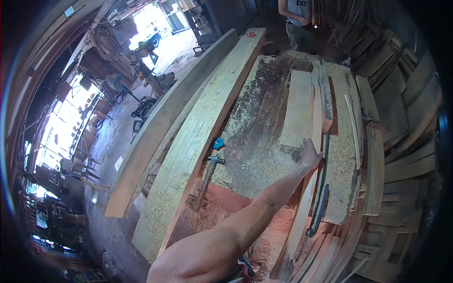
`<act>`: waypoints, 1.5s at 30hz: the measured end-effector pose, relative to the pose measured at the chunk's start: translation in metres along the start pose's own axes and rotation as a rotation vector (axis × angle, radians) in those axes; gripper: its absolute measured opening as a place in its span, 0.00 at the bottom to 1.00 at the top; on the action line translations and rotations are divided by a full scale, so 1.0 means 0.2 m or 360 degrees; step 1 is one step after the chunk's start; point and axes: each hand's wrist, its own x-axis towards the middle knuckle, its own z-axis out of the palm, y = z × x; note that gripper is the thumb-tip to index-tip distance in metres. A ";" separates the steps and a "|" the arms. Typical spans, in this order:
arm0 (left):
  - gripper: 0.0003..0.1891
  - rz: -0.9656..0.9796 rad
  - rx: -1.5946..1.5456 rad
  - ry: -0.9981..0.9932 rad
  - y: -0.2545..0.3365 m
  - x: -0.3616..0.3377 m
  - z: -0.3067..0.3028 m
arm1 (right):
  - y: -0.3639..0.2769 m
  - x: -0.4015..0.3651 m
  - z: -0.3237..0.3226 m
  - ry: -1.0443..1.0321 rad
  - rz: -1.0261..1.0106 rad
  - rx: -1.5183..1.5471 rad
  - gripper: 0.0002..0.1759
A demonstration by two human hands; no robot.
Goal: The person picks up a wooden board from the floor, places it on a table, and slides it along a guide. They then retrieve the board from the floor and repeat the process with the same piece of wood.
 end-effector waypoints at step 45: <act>0.55 -0.0058 -0.0282 -0.0012 0.00 -0.20 -0.01 | -0.78 0.36 -0.04 0.0258 -0.0235 -0.0062 0.50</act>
